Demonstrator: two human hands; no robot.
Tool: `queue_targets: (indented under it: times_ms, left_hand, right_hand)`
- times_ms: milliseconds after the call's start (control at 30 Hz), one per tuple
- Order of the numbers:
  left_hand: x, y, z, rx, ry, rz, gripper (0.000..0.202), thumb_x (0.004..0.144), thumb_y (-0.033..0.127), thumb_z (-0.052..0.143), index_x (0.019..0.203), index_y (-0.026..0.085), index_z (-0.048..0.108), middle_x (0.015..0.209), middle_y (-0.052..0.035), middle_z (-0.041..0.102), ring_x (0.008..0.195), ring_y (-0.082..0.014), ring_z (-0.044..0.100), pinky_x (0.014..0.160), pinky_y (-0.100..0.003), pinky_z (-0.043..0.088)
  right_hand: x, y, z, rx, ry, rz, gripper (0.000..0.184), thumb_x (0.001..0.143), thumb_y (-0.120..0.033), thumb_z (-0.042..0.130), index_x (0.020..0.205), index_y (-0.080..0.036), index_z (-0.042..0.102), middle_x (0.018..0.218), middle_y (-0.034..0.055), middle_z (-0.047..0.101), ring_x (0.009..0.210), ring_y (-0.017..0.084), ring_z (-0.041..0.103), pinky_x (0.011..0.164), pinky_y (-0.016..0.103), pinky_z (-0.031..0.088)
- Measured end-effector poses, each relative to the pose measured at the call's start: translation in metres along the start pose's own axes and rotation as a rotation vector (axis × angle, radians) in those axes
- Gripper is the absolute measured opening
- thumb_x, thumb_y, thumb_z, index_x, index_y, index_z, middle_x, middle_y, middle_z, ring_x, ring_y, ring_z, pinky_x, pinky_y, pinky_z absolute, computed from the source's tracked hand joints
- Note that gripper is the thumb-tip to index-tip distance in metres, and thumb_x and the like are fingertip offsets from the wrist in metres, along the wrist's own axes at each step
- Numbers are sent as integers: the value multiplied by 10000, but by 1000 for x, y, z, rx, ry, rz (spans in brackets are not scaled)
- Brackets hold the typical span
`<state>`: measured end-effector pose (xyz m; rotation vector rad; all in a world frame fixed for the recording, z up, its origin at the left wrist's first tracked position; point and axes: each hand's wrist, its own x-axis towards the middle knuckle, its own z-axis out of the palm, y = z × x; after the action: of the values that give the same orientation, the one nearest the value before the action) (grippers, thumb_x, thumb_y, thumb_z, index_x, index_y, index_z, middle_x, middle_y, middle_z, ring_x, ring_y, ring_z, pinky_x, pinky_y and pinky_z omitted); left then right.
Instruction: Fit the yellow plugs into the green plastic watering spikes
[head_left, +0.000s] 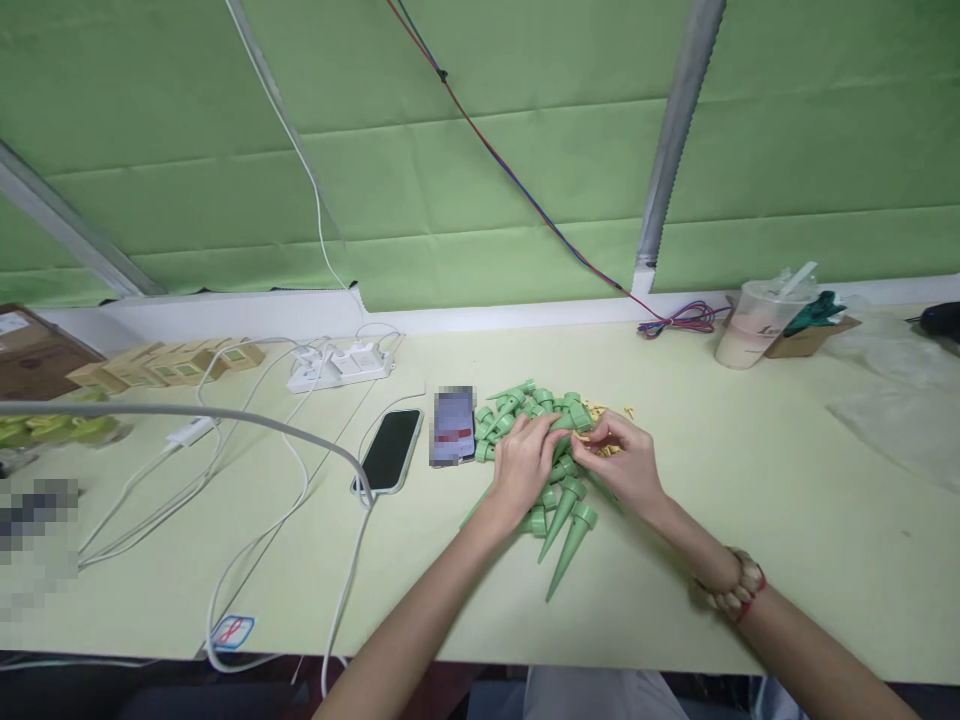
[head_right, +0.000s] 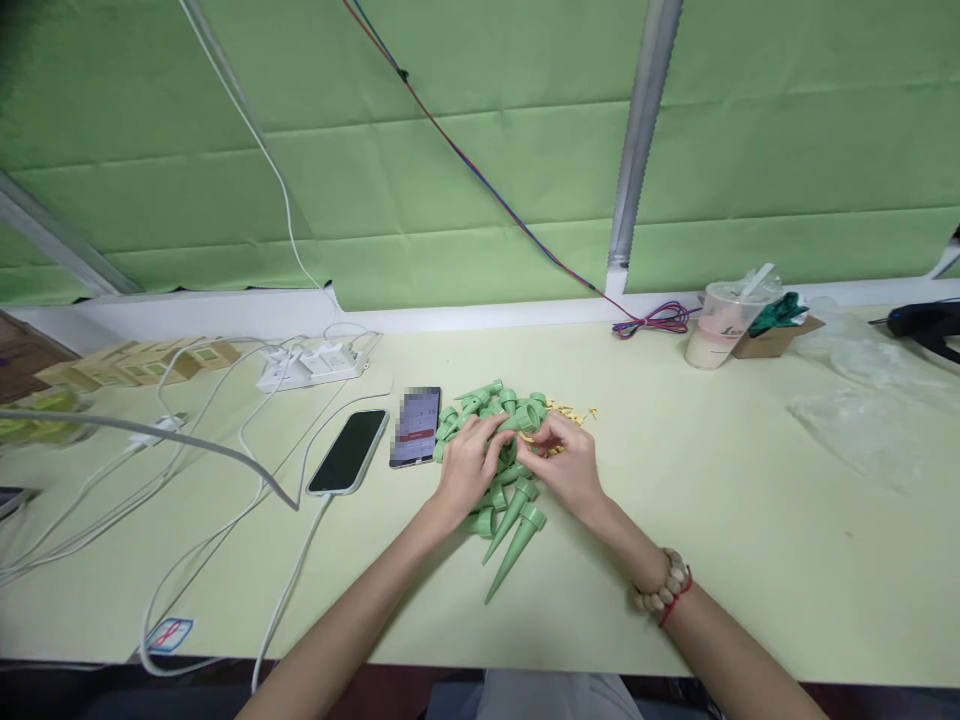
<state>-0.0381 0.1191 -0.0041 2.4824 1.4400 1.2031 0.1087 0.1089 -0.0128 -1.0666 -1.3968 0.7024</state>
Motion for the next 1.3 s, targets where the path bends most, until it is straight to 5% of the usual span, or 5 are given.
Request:
queue_targets:
  times_ms: [100, 533, 700, 967, 1300]
  left_hand:
    - [0, -3, 3, 1, 43, -43, 210, 890, 260, 423, 1015, 170, 567, 877, -15, 632, 825, -153, 543, 644, -243, 391]
    - [7, -6, -1, -318, -32, -17, 183, 886, 177, 403, 1024, 162, 521, 943, -40, 571, 915, -139, 508, 821, -255, 391]
    - [6, -2, -3, -316, -64, -63, 172, 881, 250, 440, 998, 183, 546, 960, -26, 546, 863, -120, 522, 708, -216, 403]
    - [2, -1, 7, -241, -62, -118, 196, 890, 280, 417, 942, 162, 565, 938, -32, 533, 817, -118, 528, 701, -232, 400]
    - [9, -10, 1, -374, -34, -114, 226, 895, 232, 401, 1015, 168, 581, 952, -45, 540, 863, -120, 525, 747, -237, 412]
  right_hand:
    - [0, 0, -1, -63, -11, -70, 341, 705, -401, 633, 630, -80, 546, 701, 52, 501, 642, 50, 473, 536, 131, 437]
    - [12, -4, -9, 619, -474, 655, 464, 630, -436, 711, 870, -95, 509, 666, -8, 401, 586, 5, 426, 528, 128, 486]
    - [9, -3, -3, 399, -294, 525, 472, 589, -427, 716, 790, -90, 454, 699, 6, 457, 582, 21, 442, 516, 146, 460]
    - [6, 10, -6, -208, 10, -217, 319, 733, -374, 571, 599, -88, 524, 625, 44, 482, 601, 49, 443, 555, 159, 425]
    - [9, 0, -2, 576, -445, 562, 537, 680, -523, 630, 999, -106, 524, 920, 71, 504, 712, 67, 510, 594, 226, 530]
